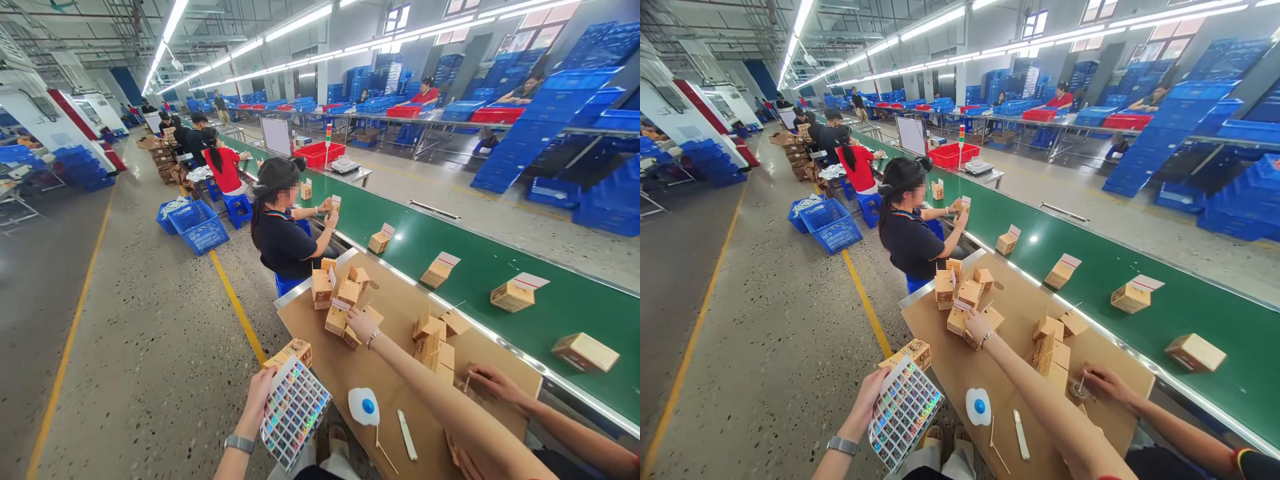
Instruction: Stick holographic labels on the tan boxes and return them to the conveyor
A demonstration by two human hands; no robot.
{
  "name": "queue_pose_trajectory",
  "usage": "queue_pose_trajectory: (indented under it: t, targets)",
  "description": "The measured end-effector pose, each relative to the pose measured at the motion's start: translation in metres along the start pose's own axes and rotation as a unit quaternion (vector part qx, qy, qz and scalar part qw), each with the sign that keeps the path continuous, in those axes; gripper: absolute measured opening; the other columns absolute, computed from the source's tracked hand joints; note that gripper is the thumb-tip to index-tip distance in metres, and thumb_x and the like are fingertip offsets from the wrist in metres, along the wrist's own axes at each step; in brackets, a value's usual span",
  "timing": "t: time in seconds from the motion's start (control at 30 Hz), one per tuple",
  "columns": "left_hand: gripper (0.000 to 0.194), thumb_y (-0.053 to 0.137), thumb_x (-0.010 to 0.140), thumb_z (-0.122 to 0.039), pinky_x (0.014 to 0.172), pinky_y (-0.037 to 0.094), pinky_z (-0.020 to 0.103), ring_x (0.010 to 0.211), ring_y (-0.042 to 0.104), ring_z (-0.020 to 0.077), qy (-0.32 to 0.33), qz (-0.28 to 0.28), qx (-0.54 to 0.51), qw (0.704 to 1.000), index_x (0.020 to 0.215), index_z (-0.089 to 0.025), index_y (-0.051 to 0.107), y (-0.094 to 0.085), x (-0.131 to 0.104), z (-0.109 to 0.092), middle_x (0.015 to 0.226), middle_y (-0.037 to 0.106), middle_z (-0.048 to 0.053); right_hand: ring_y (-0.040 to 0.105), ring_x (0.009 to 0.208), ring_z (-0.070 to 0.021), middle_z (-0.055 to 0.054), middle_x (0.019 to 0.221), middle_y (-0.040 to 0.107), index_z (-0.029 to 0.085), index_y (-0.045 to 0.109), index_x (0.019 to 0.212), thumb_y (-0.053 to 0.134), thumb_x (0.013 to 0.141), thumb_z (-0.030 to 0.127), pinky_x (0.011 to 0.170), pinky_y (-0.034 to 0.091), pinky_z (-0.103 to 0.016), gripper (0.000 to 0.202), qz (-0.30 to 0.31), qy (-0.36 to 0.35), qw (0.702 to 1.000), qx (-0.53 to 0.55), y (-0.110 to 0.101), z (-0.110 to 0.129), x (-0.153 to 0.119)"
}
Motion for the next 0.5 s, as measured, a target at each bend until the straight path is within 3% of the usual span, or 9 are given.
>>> queue_pose_trajectory:
  t: [0.1, 0.27, 0.33, 0.43, 0.5]
  targets:
    - [0.026, 0.079, 0.059, -0.033, 0.049, 0.041, 0.024, 0.047, 0.053, 0.0137, -0.006, 0.007, 0.007, 1.0, 0.057, -0.015, 0.061, 0.01, -0.002, 0.004, 0.052, 0.06, 0.0, 0.058, 0.119, -0.0253, -0.01, 0.134, 0.059, 0.02, 0.059, 0.128, 0.061, 0.095, 0.032, 0.101, 0.048, -0.049, 0.035, 0.052, -0.035, 0.998, 0.009, 0.028, 0.042, -0.005]
    - [0.031, 0.078, 0.055, -0.039, 0.049, 0.037, 0.023, 0.049, 0.051, 0.0129, -0.002, 0.042, 0.044, 0.998, 0.056, -0.016, 0.058, 0.022, -0.01, -0.001, 0.052, 0.057, -0.001, 0.039, 0.138, -0.0361, -0.014, 0.151, 0.045, 0.028, 0.05, 0.143, 0.078, 0.076, 0.034, 0.104, 0.045, -0.048, 0.073, 0.119, -0.101, 0.987, 0.047, 0.065, 0.108, -0.022]
    - [0.031, 0.077, 0.054, -0.04, 0.049, 0.036, 0.023, 0.05, 0.05, 0.0127, 0.002, 0.054, 0.063, 0.997, 0.057, -0.016, 0.058, 0.023, -0.013, -0.007, 0.054, 0.058, -0.001, 0.04, 0.138, -0.035, -0.014, 0.15, 0.047, 0.029, 0.054, 0.139, 0.074, 0.08, 0.035, 0.103, 0.044, -0.049, 0.062, 0.122, -0.111, 0.985, 0.058, 0.068, 0.119, -0.019]
    - [0.033, 0.076, 0.053, -0.042, 0.048, 0.033, 0.023, 0.049, 0.047, 0.0116, 0.001, 0.073, 0.089, 0.993, 0.056, -0.017, 0.056, 0.025, -0.015, -0.013, 0.052, 0.055, -0.002, 0.05, 0.129, -0.0268, -0.012, 0.134, 0.061, 0.023, 0.065, 0.122, 0.058, 0.094, 0.026, 0.104, 0.044, -0.046, 0.029, 0.12, -0.124, 0.983, 0.067, 0.068, 0.128, -0.015]
    - [0.035, 0.076, 0.053, -0.043, 0.048, 0.032, 0.023, 0.048, 0.044, 0.0106, -0.001, 0.079, 0.104, 0.991, 0.054, -0.017, 0.053, 0.027, -0.016, -0.014, 0.051, 0.052, -0.004, 0.056, 0.122, -0.0244, -0.009, 0.124, 0.065, 0.019, 0.066, 0.115, 0.054, 0.097, 0.024, 0.102, 0.046, -0.047, 0.022, 0.125, -0.128, 0.981, 0.07, 0.072, 0.132, -0.015]
Point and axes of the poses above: each hand's wrist, its own x-axis towards the middle knuckle, its own y-axis out of the palm, z = x × y, the point moved 10 cm from there along x, towards the middle knuckle
